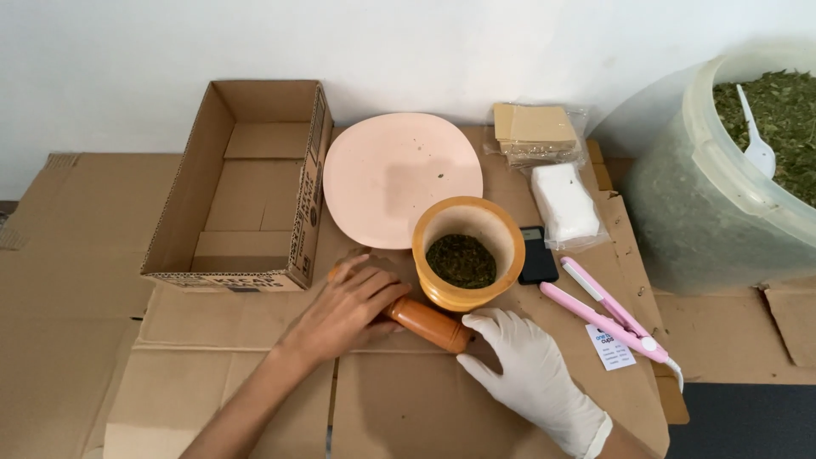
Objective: Grinding dried leaves in a mortar and pestle and scooping the ground powder onto a plate using a spoon.
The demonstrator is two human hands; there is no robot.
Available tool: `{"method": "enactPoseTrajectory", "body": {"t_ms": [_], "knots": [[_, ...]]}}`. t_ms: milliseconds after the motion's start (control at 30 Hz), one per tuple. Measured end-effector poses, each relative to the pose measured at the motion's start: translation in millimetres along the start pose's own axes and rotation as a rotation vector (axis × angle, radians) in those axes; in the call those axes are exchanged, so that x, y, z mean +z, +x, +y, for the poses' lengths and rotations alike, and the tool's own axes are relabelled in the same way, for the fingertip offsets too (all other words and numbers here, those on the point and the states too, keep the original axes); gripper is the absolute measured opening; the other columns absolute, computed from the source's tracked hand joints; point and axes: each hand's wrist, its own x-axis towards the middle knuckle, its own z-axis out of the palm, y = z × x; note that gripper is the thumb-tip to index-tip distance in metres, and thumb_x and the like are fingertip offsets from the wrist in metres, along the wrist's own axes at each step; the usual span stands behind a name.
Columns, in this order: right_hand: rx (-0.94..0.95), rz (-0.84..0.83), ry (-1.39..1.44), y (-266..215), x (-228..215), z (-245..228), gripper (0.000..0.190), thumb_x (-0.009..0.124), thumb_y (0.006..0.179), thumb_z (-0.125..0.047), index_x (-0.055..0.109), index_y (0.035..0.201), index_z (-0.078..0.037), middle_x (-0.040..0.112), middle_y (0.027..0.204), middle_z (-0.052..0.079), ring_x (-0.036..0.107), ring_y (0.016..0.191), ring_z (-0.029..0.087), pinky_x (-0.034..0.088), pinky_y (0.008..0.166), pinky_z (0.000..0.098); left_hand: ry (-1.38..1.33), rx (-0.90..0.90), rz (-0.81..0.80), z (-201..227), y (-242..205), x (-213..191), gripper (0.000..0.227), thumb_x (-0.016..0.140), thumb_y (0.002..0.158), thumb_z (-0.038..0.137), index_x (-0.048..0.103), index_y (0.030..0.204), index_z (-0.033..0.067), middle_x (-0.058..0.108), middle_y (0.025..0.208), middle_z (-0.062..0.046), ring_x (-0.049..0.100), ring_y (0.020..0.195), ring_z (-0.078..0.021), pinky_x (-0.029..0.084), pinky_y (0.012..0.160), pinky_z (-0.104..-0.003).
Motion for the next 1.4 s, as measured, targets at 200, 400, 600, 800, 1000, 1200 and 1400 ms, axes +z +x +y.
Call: {"method": "enactPoseTrajectory", "body": {"t_ms": [200, 400, 600, 800, 1000, 1200, 1400], "knots": [[-0.068, -0.172, 0.033, -4, 0, 21, 0.054, 0.078, 0.092, -0.04, 0.066, 0.142, -0.021, 0.07, 0.136, 0.003, 0.069, 0.113, 0.03, 0.053, 0.1, 0.0474, 0.02, -0.005, -0.008, 6, 2, 5, 0.072, 0.094, 0.084, 0.043, 0.067, 0.142, 0.0088, 0.072, 0.122, -0.007, 0.069, 0.114, -0.0259, 0.037, 0.124, -0.057], [-0.003, 0.152, 0.133, 20, -101, 26, 0.035, 0.08, 0.091, -0.028, 0.079, 0.123, -0.014, 0.083, 0.122, 0.002, 0.079, 0.108, 0.017, 0.045, 0.13, 0.0486, 0.029, 0.045, 0.071, 10, 9, 0, 0.07, 0.086, 0.091, 0.058, 0.066, 0.137, 0.0095, 0.068, 0.121, -0.007, 0.068, 0.11, -0.0275, 0.041, 0.117, -0.052], [0.171, 0.279, 0.086, 18, -153, 38, 0.022, 0.085, 0.091, -0.014, 0.078, 0.111, -0.01, 0.082, 0.116, 0.003, 0.076, 0.104, 0.014, 0.054, 0.097, 0.0289, -0.171, -0.257, 0.134, 21, 19, 4, 0.08, 0.085, 0.085, 0.067, 0.054, 0.131, 0.0078, 0.068, 0.141, -0.019, 0.069, 0.124, -0.0412, 0.052, 0.105, -0.054], [0.322, 0.448, -0.074, 9, -193, 85, 0.02, 0.08, 0.105, -0.009, 0.084, 0.125, -0.007, 0.082, 0.126, 0.006, 0.073, 0.114, 0.015, 0.052, 0.107, 0.0334, -0.069, -0.261, 0.235, 16, 29, 13, 0.061, 0.078, 0.096, 0.057, 0.059, 0.13, 0.0108, 0.063, 0.118, -0.013, 0.067, 0.097, -0.0381, 0.055, 0.086, -0.052], [0.254, 0.609, -0.279, 28, -247, 189, 0.016, 0.088, 0.116, -0.009, 0.085, 0.128, 0.001, 0.083, 0.112, 0.013, 0.079, 0.106, 0.021, 0.058, 0.098, 0.035, -0.03, -0.074, 0.458, 22, 75, -30, 0.057, 0.063, 0.1, 0.059, 0.043, 0.07, 0.0138, 0.044, 0.065, -0.001, 0.042, 0.056, -0.0209, 0.036, 0.056, -0.036], [0.878, 0.088, -0.399, 88, -275, 215, 0.013, 0.074, 0.074, -0.041, 0.083, 0.079, -0.032, 0.076, 0.088, -0.004, 0.071, 0.09, 0.032, 0.054, 0.068, 0.0486, -0.007, 0.016, 0.496, 36, 121, -44, 0.054, 0.058, 0.108, 0.04, 0.038, 0.064, 0.0144, 0.033, 0.057, 0.0, 0.027, 0.051, -0.0212, 0.028, 0.051, -0.034], [0.915, -0.06, -0.392, 105, -260, 253, 0.034, 0.076, 0.095, -0.042, 0.077, 0.064, -0.03, 0.067, 0.064, -0.004, 0.068, 0.071, 0.027, 0.055, 0.067, 0.0445, -0.017, 0.089, 0.474, 56, 174, -34, 0.06, 0.069, 0.109, 0.034, 0.035, 0.063, 0.0156, 0.033, 0.055, 0.002, 0.026, 0.05, -0.0171, 0.025, 0.048, -0.034]]}}
